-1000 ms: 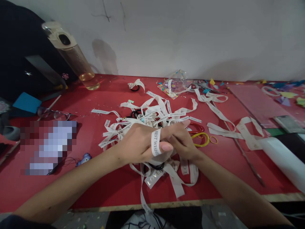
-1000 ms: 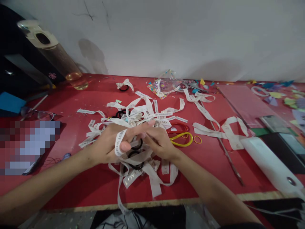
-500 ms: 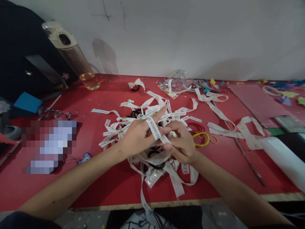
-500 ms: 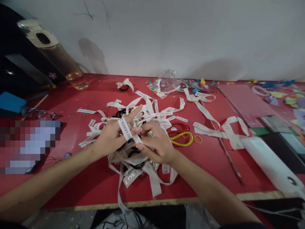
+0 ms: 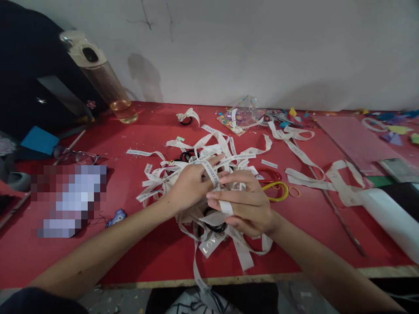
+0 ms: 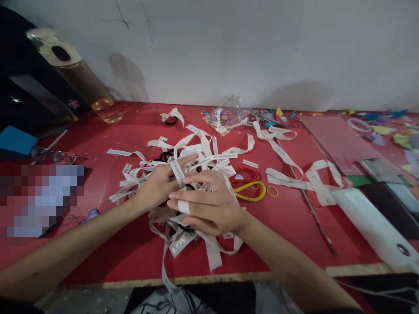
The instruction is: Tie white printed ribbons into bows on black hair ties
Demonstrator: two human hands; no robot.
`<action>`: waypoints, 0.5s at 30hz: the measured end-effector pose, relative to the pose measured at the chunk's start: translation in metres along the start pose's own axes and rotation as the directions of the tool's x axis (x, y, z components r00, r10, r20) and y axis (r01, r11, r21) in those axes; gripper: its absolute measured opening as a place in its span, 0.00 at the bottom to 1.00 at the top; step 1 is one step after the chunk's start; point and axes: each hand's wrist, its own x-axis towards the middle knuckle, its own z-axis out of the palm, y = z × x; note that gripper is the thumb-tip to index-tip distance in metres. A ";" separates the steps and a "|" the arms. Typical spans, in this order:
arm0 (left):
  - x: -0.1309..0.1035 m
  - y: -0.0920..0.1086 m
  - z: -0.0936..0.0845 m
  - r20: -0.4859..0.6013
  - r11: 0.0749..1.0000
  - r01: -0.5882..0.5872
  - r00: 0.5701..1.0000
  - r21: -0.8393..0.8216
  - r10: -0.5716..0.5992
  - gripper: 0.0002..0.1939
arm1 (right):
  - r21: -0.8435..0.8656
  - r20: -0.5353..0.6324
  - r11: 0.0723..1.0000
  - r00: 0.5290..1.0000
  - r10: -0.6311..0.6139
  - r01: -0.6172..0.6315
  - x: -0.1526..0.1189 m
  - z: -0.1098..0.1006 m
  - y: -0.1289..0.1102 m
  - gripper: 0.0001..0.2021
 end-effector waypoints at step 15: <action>-0.004 0.014 -0.008 0.551 0.978 -0.186 0.828 0.096 0.104 0.15 | 0.373 0.053 0.818 0.891 0.452 -0.437 0.000 0.000 0.006 0.27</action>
